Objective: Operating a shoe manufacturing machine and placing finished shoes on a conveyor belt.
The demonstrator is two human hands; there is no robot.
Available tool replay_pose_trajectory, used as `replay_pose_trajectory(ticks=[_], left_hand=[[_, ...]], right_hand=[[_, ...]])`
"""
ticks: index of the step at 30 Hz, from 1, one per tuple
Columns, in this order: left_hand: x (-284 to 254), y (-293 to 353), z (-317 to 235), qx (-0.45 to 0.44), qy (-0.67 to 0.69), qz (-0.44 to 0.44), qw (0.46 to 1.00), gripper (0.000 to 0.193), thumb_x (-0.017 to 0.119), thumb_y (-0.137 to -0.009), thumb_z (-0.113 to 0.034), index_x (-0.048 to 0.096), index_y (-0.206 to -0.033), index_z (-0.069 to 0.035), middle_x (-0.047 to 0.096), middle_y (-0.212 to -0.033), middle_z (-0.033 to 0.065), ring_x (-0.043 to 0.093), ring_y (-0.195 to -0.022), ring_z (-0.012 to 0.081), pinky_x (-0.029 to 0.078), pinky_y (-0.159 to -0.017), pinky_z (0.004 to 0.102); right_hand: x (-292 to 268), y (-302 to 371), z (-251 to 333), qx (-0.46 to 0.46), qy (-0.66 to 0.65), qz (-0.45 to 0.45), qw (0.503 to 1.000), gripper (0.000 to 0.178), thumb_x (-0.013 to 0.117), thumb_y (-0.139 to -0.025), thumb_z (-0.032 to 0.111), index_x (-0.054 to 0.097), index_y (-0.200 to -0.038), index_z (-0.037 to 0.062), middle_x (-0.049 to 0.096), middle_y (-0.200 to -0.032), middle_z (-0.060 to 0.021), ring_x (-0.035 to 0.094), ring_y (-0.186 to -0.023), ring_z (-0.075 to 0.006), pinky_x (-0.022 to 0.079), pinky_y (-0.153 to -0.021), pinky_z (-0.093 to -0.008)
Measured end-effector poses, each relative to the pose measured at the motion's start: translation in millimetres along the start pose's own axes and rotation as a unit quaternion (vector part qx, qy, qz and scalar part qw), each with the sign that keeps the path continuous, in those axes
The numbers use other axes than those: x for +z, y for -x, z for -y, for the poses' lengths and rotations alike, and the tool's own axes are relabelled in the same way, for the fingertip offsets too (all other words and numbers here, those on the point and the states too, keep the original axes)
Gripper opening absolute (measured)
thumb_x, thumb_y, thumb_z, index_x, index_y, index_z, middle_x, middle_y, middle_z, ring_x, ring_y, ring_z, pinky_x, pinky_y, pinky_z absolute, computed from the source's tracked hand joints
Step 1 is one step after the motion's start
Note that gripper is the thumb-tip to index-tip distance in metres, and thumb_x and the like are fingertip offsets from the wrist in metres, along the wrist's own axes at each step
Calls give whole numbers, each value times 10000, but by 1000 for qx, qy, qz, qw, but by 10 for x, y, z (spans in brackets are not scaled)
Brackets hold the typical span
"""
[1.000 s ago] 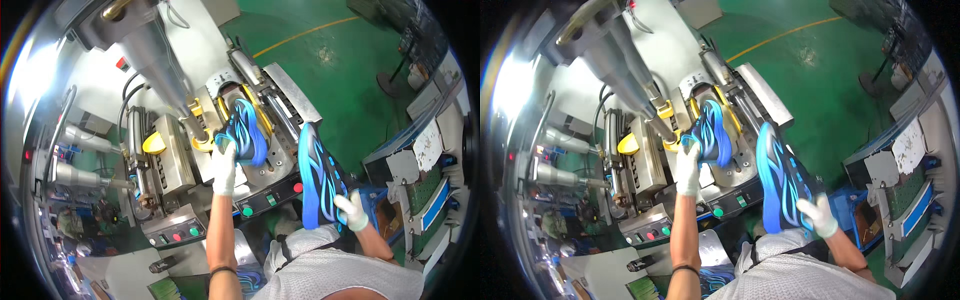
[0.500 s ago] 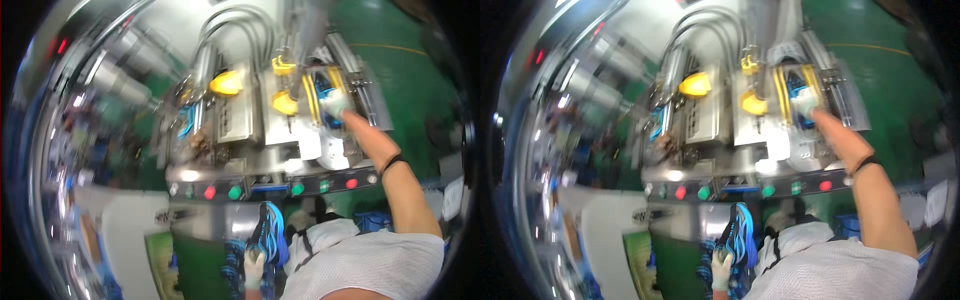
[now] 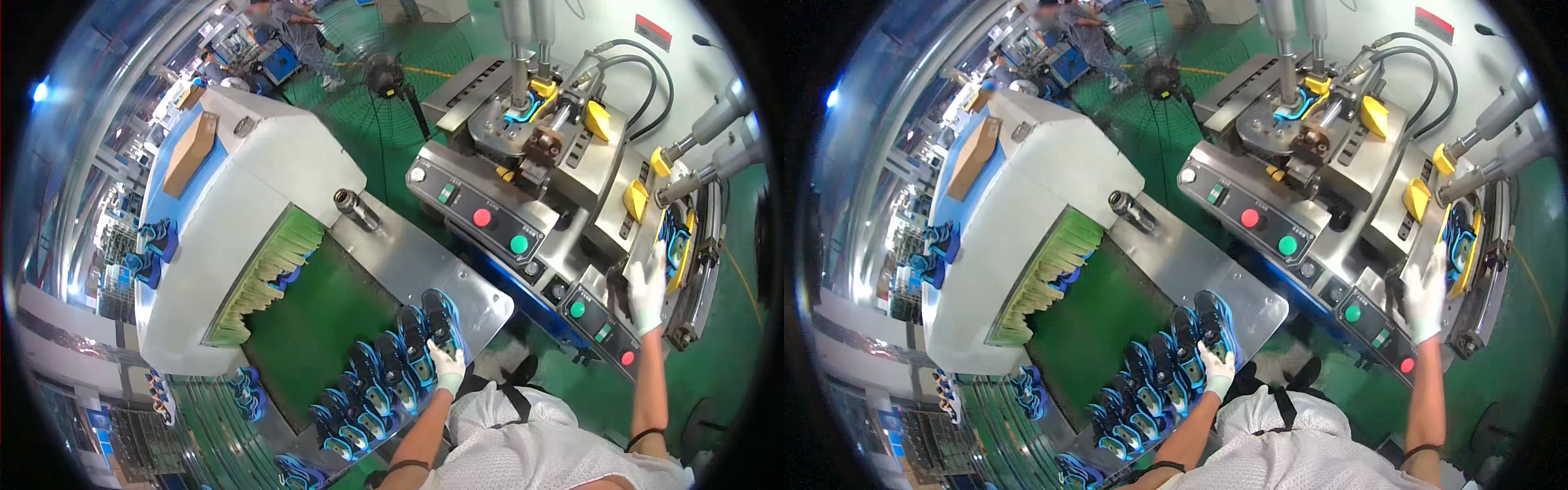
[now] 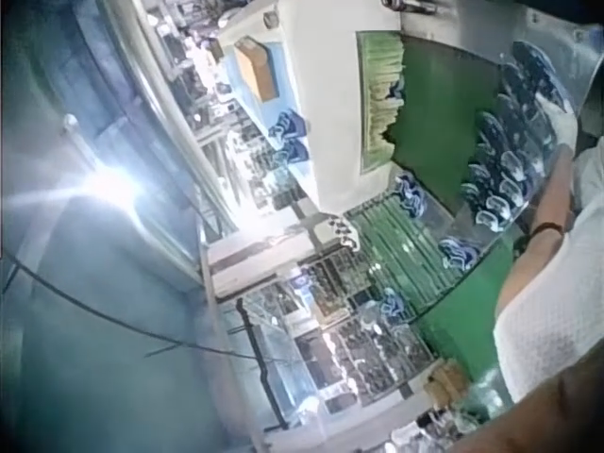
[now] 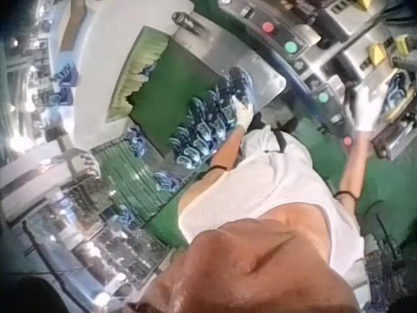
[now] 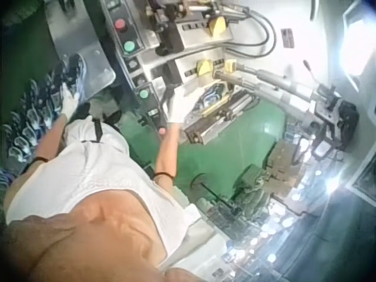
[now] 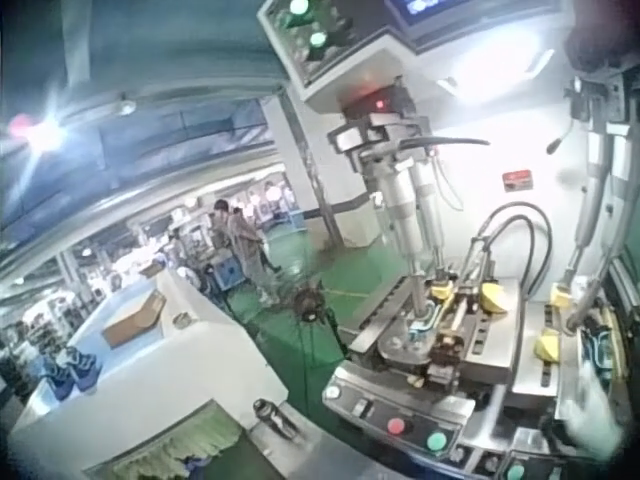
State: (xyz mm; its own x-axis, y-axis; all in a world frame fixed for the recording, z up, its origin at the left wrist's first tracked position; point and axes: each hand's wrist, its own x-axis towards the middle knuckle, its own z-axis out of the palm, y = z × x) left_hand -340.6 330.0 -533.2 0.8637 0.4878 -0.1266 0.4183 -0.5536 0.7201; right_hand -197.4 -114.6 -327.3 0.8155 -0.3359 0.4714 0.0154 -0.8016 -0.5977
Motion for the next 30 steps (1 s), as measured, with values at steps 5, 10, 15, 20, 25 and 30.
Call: replay_pose_trajectory(ticks=[5,10,15,20,25,30], left_hand=[[-887,12,-489,144,80,-26,986,748,733,-866,-151,341,-1459,81,410,-1446,302,413,-1350,440,318,-1163,468],[-701,-61,635,-12,88,-47,995,991,828,-774,-222,236,-1511,76,422,-1431,285,427,-1352,388,319,-1162,421],[-488,-112,651,-38,87,-2,995,1060,868,-684,-276,246,-1473,62,365,-1454,285,390,-1367,407,332,-1153,436],[-468,-62,606,-52,107,26,992,1028,841,-685,-170,223,-1456,114,392,-1402,281,438,-1322,392,338,-1150,395],[-433,-290,823,-91,154,86,980,982,851,-686,-198,277,-1427,94,458,-1363,263,516,-1237,351,398,-1094,402],[-630,-675,984,-37,59,182,981,821,883,-679,-343,500,-1260,93,616,-1214,224,611,-1103,289,472,-990,370]], right_hand=[[913,1368,201,-134,479,373,783,679,523,-973,229,279,-1539,-56,214,-1612,-287,173,-1519,-406,139,-1252,-429],[1056,1402,1191,-53,245,398,883,1011,766,-758,362,258,-1514,-77,204,-1565,-376,148,-1497,-503,139,-1218,-586],[1813,2136,2512,213,-91,583,779,997,813,-716,323,308,-1474,-81,444,-1408,-318,454,-1328,-381,365,-1127,-423],[2872,3199,2117,202,-66,334,918,700,817,-696,198,509,-1294,6,663,-1147,-223,638,-1114,-383,494,-994,-434],[2410,2691,2157,283,-84,415,861,761,867,-669,300,558,-1300,7,673,-1191,-200,650,-1114,-313,511,-962,-400],[1269,2656,2163,446,-292,316,785,413,832,-752,207,691,-1058,-32,702,-917,-90,643,-779,-176,546,-739,-357]])
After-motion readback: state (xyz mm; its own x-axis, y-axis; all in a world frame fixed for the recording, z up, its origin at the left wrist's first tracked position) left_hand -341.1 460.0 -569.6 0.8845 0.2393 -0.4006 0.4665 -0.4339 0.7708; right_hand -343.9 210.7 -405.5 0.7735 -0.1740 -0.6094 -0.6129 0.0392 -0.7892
